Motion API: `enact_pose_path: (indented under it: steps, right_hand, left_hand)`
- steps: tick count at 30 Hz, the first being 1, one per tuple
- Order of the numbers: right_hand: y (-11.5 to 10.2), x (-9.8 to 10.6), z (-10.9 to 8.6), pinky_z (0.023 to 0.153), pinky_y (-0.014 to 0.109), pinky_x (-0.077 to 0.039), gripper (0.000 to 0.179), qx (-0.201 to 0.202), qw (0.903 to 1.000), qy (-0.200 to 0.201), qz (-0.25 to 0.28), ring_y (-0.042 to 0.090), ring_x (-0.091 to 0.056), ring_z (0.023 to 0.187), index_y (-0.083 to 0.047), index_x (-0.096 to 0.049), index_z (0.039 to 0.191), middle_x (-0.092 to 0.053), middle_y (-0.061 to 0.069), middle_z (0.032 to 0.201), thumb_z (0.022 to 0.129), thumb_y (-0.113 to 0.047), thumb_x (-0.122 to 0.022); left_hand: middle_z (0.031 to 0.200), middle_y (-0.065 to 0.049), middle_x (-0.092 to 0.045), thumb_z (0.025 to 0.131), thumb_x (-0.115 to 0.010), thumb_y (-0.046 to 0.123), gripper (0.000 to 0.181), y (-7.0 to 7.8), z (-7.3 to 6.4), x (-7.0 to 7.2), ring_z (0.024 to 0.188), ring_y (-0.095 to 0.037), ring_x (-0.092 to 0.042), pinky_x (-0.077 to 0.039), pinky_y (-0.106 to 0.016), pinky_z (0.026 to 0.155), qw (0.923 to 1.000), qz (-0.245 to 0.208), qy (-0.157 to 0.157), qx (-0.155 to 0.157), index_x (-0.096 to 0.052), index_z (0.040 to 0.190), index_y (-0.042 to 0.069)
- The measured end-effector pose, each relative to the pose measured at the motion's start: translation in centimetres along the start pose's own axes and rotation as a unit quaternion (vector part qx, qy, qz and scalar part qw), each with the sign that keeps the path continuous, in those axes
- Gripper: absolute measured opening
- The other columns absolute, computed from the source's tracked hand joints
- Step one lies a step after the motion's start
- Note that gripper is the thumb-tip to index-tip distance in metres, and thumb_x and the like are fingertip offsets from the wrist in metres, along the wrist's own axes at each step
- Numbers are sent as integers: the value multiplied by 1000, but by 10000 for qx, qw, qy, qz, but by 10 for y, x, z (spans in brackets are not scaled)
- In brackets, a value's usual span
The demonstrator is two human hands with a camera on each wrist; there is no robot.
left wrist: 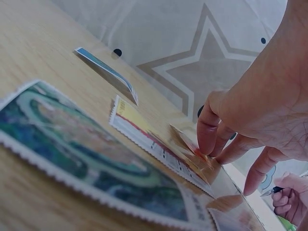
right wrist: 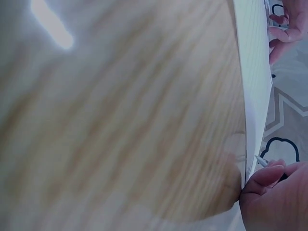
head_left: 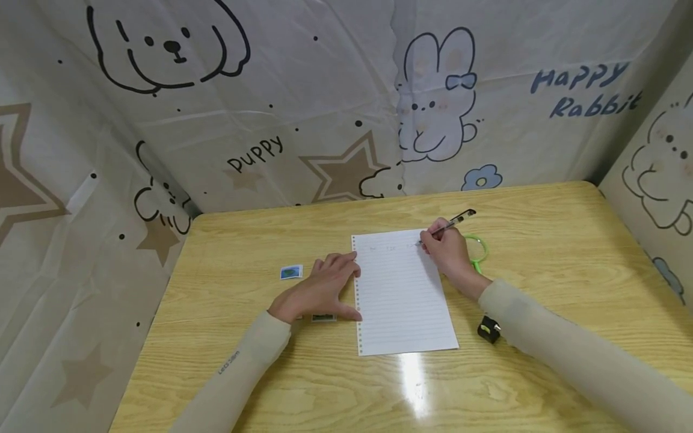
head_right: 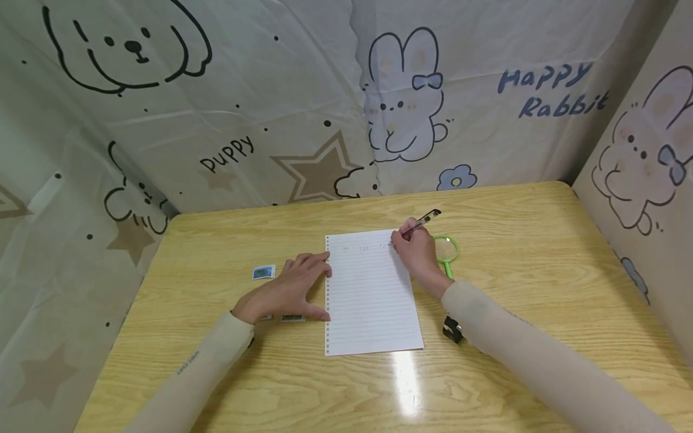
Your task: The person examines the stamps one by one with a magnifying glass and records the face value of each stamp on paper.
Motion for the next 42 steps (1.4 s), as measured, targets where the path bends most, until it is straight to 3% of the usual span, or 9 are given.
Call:
enact_pose_path:
  steps: [13,19,23,28,33,42]
  right_hand:
    - [5,6,1,60,21,-48,24,-275,9995,50,156,13,-61,73,-4,-61,106,-71,6,88,110,-27,-65]
    - [5,2,-3,55,23,-44,30,-385,9973,-219,593,10,-53,67,-5,-60,110,-66,5,89,109,-33,-70]
    - [4,1,-6,58,21,-50,34,-355,9938,-277,1018,8,-60,67,-1,-64,109,-71,3,86,107,-33,-74]
    - [3,-1,-11,68,22,-57,46,-447,9867,-485,1486,7,-71,75,5,-67,124,-80,6,94,116,-38,-55]
    - [3,-3,-16,75,23,-58,50,-656,9748,-651,2029,9,-72,81,9,-62,136,-80,9,105,116,-29,-38]
    - [-2,7,-19,63,23,-46,28,-234,9783,-398,2019,9,-51,68,1,-55,115,-56,2,83,116,-23,-41]
  left_hand:
    - [173,-22,-29,84,-95,49,76,1,-1,1,154,-42,-27,-28,-63,111,10000,-70,30,1,-54,131,6]
    - [173,-21,-29,85,-95,49,75,0,-1,1,155,-42,-26,-27,-64,112,9999,-97,30,-5,-54,132,7]
    - [174,-20,-28,85,-95,49,75,-1,-1,0,156,-41,-25,-26,-64,113,9999,-120,3,12,-54,133,7]
    - [174,-20,-28,85,-95,49,74,0,-1,0,156,-41,-25,-27,-64,112,9999,-135,-1,11,-54,132,8]
    - [174,-20,-28,85,-95,49,75,0,-1,0,156,-41,-26,-27,-64,113,9999,-109,14,0,-54,132,8]
    - [174,-19,-27,86,-94,50,75,-2,-1,-1,156,-40,-25,-27,-62,112,10000,-79,-24,34,-54,133,8]
Point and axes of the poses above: each hand's wrist, its own z-axis towards the middle knuckle, its own x-axis out of the back of the hand, y = z × x, the point moved 9 cm from there along z, towards the middle knuckle
